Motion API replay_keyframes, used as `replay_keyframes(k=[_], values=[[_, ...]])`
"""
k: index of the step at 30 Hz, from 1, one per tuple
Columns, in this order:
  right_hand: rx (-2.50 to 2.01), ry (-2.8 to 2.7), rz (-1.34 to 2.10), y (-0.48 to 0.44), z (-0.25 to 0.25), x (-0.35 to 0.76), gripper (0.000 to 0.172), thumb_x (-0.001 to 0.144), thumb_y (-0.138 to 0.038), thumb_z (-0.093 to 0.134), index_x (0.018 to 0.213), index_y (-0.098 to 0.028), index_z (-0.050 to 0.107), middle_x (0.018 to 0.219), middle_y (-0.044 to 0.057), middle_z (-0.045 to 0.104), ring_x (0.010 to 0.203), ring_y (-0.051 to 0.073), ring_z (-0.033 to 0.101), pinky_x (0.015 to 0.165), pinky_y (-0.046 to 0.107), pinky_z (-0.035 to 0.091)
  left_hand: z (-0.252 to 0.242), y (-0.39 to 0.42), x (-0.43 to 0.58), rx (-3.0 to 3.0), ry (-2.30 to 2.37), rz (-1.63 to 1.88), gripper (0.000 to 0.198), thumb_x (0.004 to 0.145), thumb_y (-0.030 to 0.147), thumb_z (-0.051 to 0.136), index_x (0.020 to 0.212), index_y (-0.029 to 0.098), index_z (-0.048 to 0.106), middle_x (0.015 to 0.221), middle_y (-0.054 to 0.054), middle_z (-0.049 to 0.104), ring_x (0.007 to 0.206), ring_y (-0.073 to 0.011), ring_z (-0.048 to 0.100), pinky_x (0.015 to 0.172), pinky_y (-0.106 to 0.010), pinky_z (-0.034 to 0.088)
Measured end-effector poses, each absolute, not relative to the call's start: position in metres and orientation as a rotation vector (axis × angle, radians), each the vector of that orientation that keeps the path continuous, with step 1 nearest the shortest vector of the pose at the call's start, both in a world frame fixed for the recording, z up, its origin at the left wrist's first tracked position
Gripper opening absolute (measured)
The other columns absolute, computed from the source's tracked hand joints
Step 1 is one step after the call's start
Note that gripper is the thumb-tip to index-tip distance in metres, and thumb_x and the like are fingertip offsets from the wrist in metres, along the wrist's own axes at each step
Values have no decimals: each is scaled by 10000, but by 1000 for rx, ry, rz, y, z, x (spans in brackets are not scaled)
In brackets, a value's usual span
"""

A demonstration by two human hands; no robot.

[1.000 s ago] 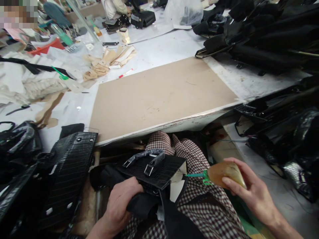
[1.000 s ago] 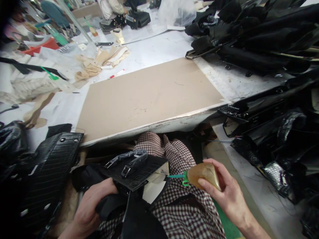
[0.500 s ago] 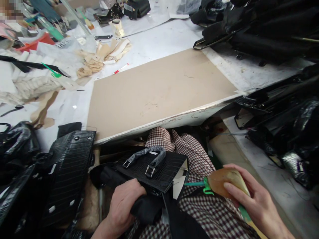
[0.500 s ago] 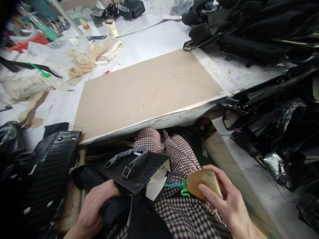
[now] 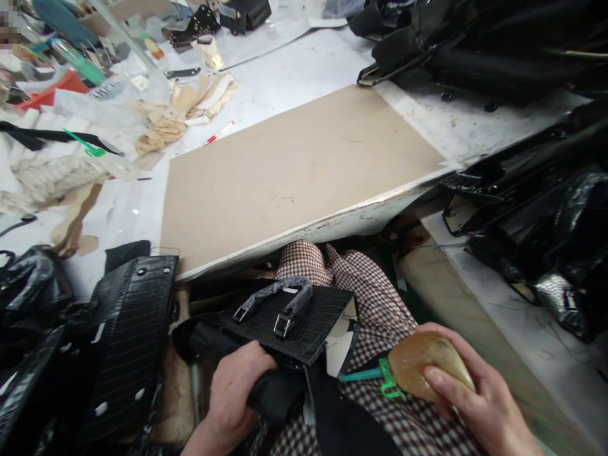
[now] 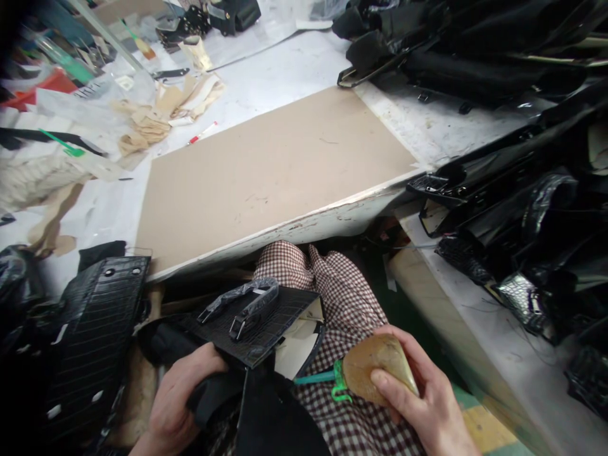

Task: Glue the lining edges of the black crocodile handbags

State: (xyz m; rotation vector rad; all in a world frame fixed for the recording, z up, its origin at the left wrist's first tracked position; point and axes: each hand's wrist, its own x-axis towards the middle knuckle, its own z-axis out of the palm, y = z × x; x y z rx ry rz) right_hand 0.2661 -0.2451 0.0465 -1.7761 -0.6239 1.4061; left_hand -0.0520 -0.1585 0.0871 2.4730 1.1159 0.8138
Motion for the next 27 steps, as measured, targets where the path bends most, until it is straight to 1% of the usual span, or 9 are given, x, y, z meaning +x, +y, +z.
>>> replay_keyframes(k=[4,8,11,15,17,19,23,27], values=[[-1829,-721,1305,-243,43,274,476,774,-528,737,1162,-277,625,881,-5,709,570,185,621,422,225,505,94,-156,-47,2453,1157,784,224,991,224,400,849,203,572,663,-14,657,573,-157,644,560,-231,492],[-1888,-890,1107,-240,34,287,475,771,-501,747,1169,-269,632,895,-1,721,621,204,661,505,231,570,88,-157,-50,2423,1140,815,224,983,255,416,851,203,589,681,-24,670,580,-166,652,556,-237,498],[-1898,-976,993,-240,26,292,458,776,-502,743,1154,-268,633,917,4,727,668,217,689,532,229,590,81,-160,-54,2412,1138,830,228,978,263,419,846,200,593,685,-35,668,578,-172,644,530,-249,481],[-1914,-1013,899,-242,16,295,448,793,-507,733,1154,-265,626,995,21,713,774,227,710,651,238,612,81,-160,-53,2415,1139,829,259,997,276,393,832,202,578,640,-25,634,540,-167,612,493,-258,437],[-1912,-1017,877,-243,13,296,443,804,-501,727,1166,-270,618,1030,21,701,803,217,711,681,225,608,83,-158,-51,2410,1143,822,272,1006,288,384,828,206,573,616,-13,614,518,-161,593,490,-258,429],[-1889,-1043,859,-242,14,297,435,808,-485,728,1169,-271,616,1035,20,702,804,210,715,683,214,605,86,-158,-50,2408,1142,814,268,1006,295,392,828,207,573,615,-8,612,516,-159,589,495,-256,430],[-1855,-1163,835,-237,26,300,393,789,-454,746,1119,-274,633,946,4,734,731,204,727,641,203,608,87,-159,-50,2414,1166,773,264,1000,300,399,842,204,588,634,-13,624,538,-168,601,525,-265,446],[-1827,-1200,978,-236,34,301,378,810,-445,732,1139,-291,631,956,-8,749,709,203,732,606,199,611,83,-160,-51,2400,1124,815,240,995,286,408,855,199,583,653,-24,630,557,-170,601,521,-265,434]])
